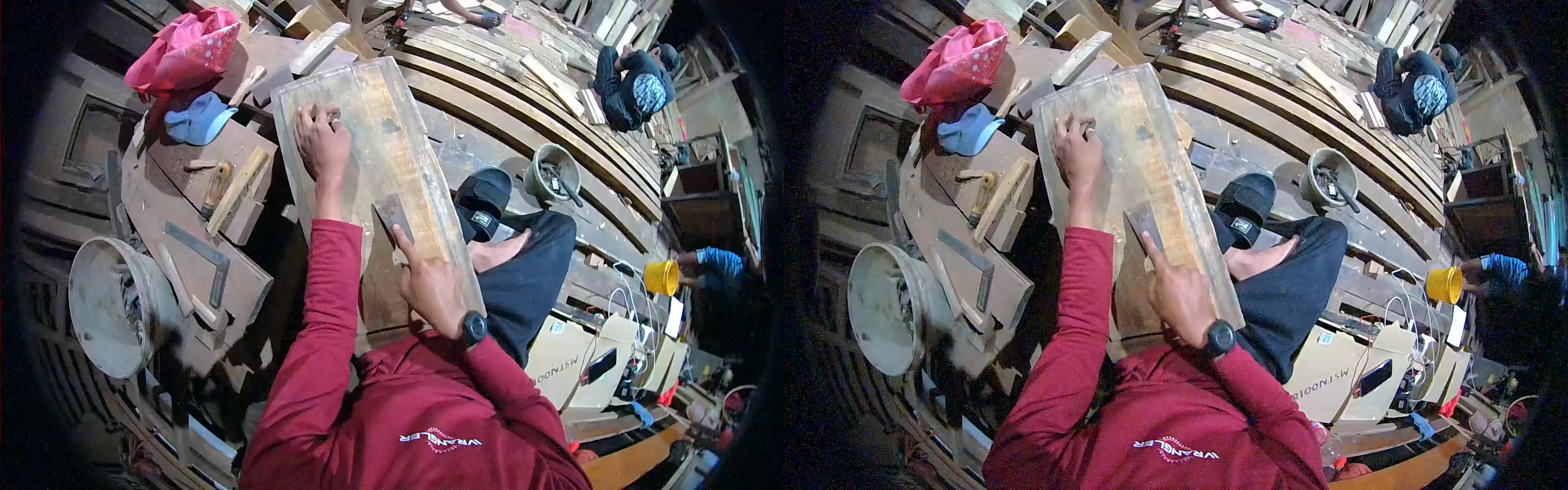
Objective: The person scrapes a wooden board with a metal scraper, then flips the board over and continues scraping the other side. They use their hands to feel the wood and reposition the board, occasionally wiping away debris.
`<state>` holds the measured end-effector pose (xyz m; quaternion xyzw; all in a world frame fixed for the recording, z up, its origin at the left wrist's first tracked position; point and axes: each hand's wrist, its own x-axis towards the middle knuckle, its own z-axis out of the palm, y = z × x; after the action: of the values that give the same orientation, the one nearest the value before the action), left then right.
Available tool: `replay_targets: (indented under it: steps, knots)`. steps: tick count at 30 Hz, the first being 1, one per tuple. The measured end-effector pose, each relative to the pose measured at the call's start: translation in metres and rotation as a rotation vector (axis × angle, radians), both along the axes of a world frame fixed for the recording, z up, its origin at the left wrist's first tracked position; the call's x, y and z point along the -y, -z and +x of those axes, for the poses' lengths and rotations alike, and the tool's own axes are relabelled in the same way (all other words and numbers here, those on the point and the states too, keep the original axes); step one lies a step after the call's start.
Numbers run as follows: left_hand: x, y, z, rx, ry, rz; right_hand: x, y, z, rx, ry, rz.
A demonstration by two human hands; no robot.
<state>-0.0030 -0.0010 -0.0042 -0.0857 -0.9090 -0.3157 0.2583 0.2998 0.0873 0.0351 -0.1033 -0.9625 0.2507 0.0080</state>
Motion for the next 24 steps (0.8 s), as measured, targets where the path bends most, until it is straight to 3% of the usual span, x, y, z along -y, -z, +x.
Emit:
replay_targets:
  steps: [5, 13, 19, 24]
  knots:
    - [0.001, 0.001, 0.003, -0.016, 0.015, 0.0, 0.002, -0.007, 0.061, 0.132, -0.036, -0.009]
    - [0.0, 0.0, -0.001, 0.015, 0.011, -0.009, -0.004, -0.006, 0.002, 0.047, -0.046, 0.002]
    - [0.0, 0.001, 0.003, -0.034, 0.023, 0.021, -0.006, -0.022, 0.07, 0.175, -0.05, -0.028]
    - [0.001, -0.001, 0.002, 0.08, 0.033, 0.045, -0.007, 0.008, 0.052, 0.102, -0.033, -0.054]
